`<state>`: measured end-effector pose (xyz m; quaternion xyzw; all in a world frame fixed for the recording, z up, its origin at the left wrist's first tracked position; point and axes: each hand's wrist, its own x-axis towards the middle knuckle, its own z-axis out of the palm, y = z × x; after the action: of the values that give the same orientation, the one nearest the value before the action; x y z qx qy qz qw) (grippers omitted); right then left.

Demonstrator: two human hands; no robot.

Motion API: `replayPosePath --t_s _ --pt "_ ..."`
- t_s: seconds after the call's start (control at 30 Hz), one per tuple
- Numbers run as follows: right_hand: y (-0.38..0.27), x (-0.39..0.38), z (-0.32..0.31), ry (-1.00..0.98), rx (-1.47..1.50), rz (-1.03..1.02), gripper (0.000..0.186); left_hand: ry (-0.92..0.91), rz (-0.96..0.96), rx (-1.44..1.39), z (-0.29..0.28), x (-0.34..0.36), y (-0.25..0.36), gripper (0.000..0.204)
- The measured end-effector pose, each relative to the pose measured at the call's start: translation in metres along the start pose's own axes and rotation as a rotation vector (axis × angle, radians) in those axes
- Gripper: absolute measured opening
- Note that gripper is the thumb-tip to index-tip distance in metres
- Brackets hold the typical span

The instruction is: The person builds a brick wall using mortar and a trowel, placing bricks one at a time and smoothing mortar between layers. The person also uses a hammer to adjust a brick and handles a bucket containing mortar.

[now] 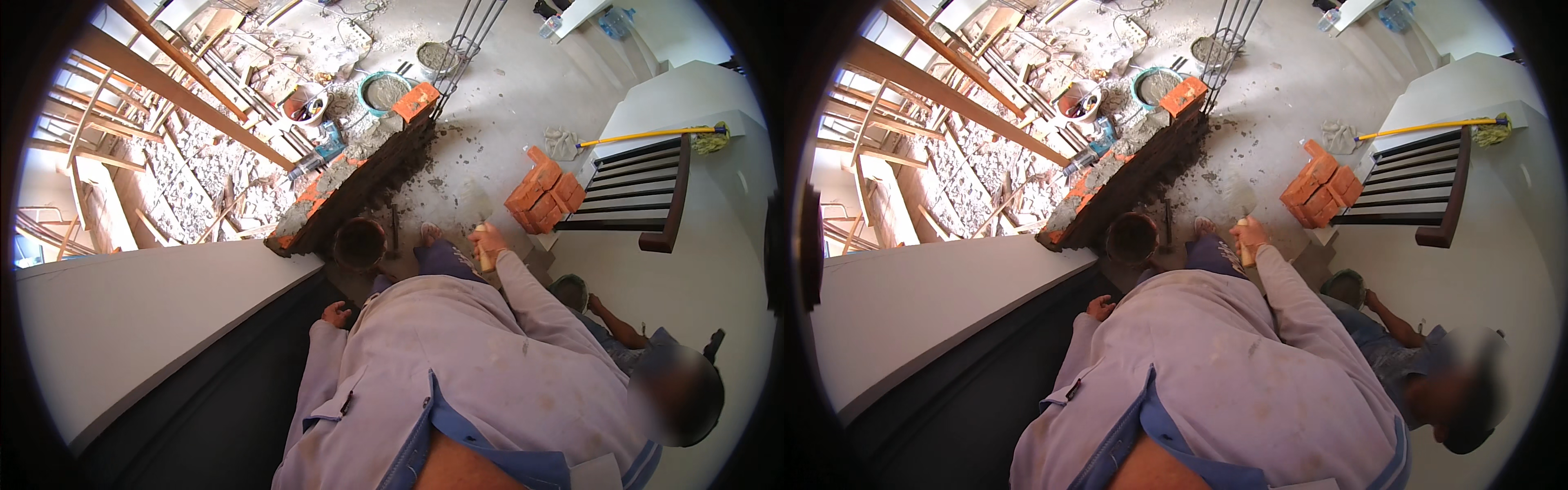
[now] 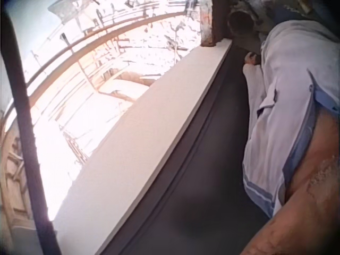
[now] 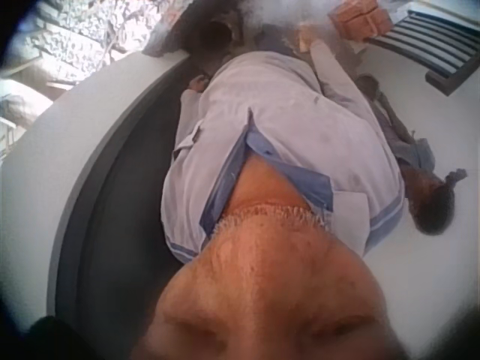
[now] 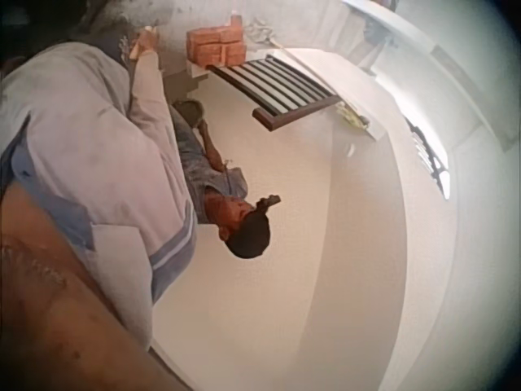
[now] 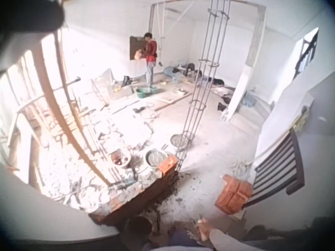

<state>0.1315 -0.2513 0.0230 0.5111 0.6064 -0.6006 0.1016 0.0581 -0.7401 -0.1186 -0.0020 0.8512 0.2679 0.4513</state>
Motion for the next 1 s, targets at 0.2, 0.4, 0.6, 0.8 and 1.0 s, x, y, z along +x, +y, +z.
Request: replayPosePath --t_s 0.2,0.4,0.6,0.8,1.0 --pt "0.042 0.009 0.019 -0.252 0.207 0.160 0.016 0.027 0.139 -0.033 -0.016 0.001 -0.006 0.054" --pt "0.031 0.014 0.045 -0.296 0.280 0.248 0.024 0.064 0.120 -0.377 -0.056 0.015 -0.032 0.050" --pt "0.047 0.002 0.056 -0.394 0.217 0.371 0.027 0.027 0.204 -0.215 -0.060 0.019 0.011 0.049" --pt "0.032 -0.015 0.077 -0.401 -0.032 0.279 0.025 0.058 0.125 -0.148 -0.042 -0.003 0.017 0.052" --pt "0.032 -0.024 0.083 -0.467 -0.024 0.266 0.024 -0.026 0.039 -0.127 -0.029 -0.016 0.011 0.052"
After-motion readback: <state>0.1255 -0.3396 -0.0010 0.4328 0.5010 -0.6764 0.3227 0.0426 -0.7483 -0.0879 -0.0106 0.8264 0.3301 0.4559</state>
